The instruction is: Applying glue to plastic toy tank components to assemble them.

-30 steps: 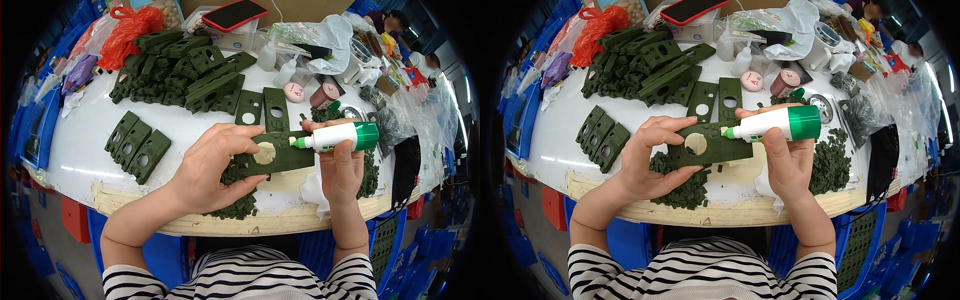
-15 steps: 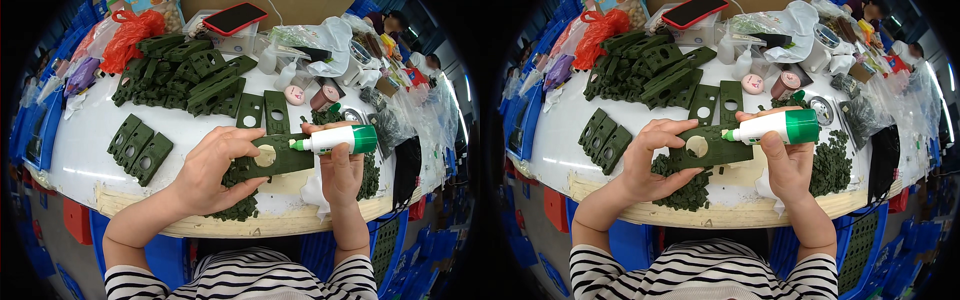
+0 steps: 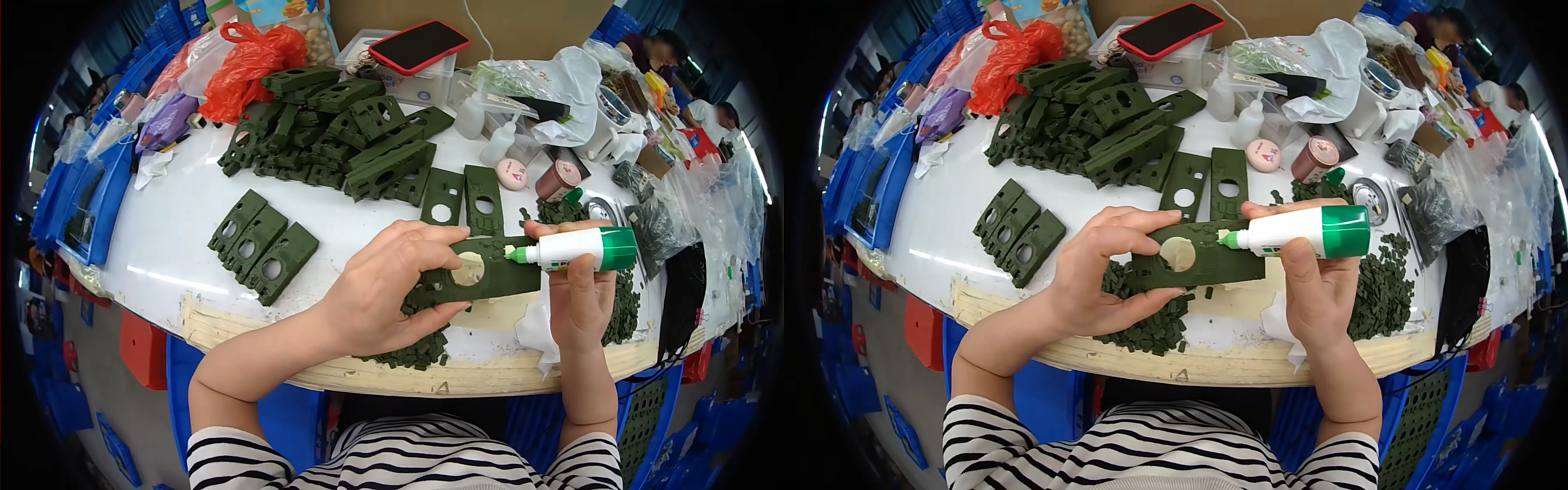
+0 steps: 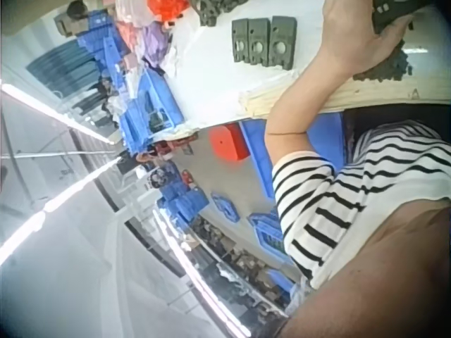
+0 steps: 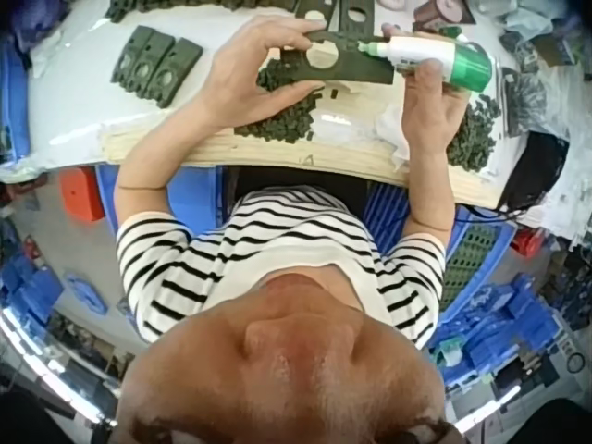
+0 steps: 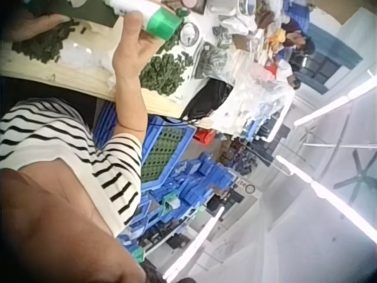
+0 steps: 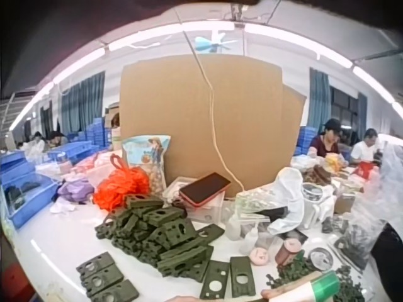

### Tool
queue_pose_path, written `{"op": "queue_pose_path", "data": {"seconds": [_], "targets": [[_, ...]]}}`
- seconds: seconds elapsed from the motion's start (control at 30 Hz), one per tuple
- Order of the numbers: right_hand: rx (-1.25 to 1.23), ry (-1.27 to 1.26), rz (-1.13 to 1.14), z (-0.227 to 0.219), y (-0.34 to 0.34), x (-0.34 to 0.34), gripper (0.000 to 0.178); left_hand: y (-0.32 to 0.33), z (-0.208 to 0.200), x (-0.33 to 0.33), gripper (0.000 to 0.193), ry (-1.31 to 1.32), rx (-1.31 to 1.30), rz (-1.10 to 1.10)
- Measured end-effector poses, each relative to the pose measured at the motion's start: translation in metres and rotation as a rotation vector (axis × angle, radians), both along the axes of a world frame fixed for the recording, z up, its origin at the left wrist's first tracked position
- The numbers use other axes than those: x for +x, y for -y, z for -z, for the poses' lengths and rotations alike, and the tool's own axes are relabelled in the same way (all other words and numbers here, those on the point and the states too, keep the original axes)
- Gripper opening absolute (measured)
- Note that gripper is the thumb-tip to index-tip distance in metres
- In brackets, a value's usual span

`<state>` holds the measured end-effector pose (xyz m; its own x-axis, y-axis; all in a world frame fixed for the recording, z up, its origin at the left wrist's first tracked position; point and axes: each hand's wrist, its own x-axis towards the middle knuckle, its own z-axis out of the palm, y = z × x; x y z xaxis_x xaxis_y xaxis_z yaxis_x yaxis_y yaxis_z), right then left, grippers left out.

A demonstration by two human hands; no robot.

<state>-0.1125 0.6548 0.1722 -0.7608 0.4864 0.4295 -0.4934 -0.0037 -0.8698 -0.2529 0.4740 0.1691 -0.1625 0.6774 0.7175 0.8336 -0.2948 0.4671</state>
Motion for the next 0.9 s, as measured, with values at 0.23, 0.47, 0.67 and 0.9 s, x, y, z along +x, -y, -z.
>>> {"op": "queue_pose_path", "data": {"seconds": [0.23, 0.47, 0.67, 0.9], "targets": [[-0.107, -0.014, -0.022, 0.001, -0.001, 0.003, 0.036, 0.0, 0.002, 0.0, 0.053, 0.019, 0.038, 0.007], [-0.125, -0.028, -0.061, 0.0, -0.002, 0.005, 0.041, 0.001, 0.002, 0.002, 0.058, 0.203, -0.042, 0.068], [-0.233, 0.016, -0.2, 0.005, 0.002, 0.001, 0.035, 0.002, -0.005, -0.001, 0.071, 1.013, -0.036, 0.249], [-0.258, -0.021, -0.235, 0.008, -0.001, 0.001, 0.033, -0.005, -0.006, -0.004, 0.071, 1.389, -0.021, 0.391]]}}
